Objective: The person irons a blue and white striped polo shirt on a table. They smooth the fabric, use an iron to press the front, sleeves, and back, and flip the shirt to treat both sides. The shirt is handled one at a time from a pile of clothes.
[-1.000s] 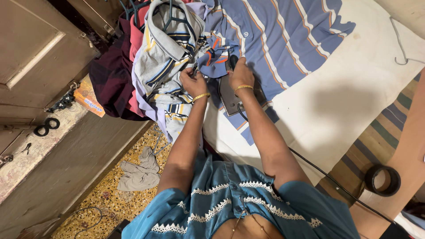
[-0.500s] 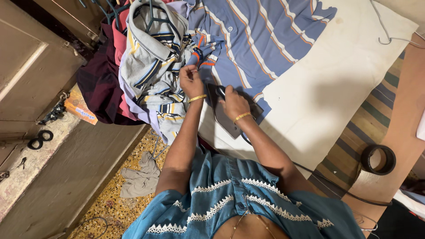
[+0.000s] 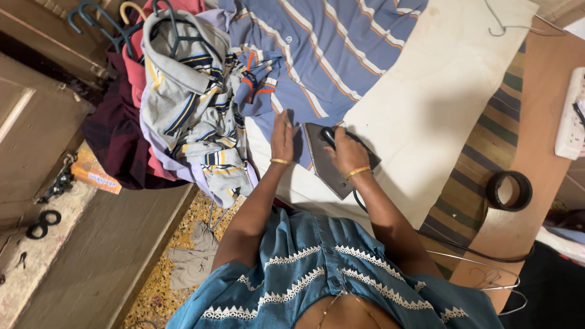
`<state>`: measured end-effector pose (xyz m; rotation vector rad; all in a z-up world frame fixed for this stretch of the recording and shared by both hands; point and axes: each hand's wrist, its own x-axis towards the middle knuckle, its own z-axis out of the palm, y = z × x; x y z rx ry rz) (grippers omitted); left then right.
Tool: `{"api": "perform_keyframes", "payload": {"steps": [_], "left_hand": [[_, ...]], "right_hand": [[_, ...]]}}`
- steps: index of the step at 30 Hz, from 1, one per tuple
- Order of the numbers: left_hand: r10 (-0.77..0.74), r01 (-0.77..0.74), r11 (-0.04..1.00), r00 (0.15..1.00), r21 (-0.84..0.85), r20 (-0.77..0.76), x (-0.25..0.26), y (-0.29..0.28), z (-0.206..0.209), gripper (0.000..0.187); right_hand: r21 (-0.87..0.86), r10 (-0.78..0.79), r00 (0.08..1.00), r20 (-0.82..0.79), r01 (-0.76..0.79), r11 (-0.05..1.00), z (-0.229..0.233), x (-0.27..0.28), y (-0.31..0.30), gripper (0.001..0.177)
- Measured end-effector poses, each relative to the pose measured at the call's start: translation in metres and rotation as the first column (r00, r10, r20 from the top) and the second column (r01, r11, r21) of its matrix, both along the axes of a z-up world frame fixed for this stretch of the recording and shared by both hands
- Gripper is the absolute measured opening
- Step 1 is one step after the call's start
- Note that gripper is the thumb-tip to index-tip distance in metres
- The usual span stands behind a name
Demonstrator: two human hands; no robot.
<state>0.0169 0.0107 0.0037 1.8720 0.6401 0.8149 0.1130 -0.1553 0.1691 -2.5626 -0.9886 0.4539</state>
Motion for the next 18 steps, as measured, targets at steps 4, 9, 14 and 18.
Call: {"api": "perform_keyframes", "payload": {"steps": [4,9,14,18], "left_hand": [[-0.138,0.412,0.844,0.786,0.343,-0.603,-0.007,-0.016,0.012,0.061],[-0.093,0.459,0.792,0.742,0.402,-0.664,-0.004,-0.024,0.021,0.062],[-0.091,0.464,0.785,0.742,0.411,-0.664,-0.003,-0.024,0.016,0.063],[-0.098,0.458,0.753,0.788,0.473,-0.607,-0.004,-0.025,0.006,0.063]], "right_hand": [[-0.07,-0.11,0.994,0.017,0.111,0.991,-0.002,0.014,-0.028,0.042],[-0.062,-0.283,0.959,-0.032,0.281,0.958,0.003,0.03,-0.064,0.044],[-0.06,-0.436,0.9,-0.026,0.434,0.899,0.006,0.046,-0.103,0.044],[-0.088,-0.57,0.821,-0.034,0.566,0.82,0.006,0.061,-0.134,0.044]]}}
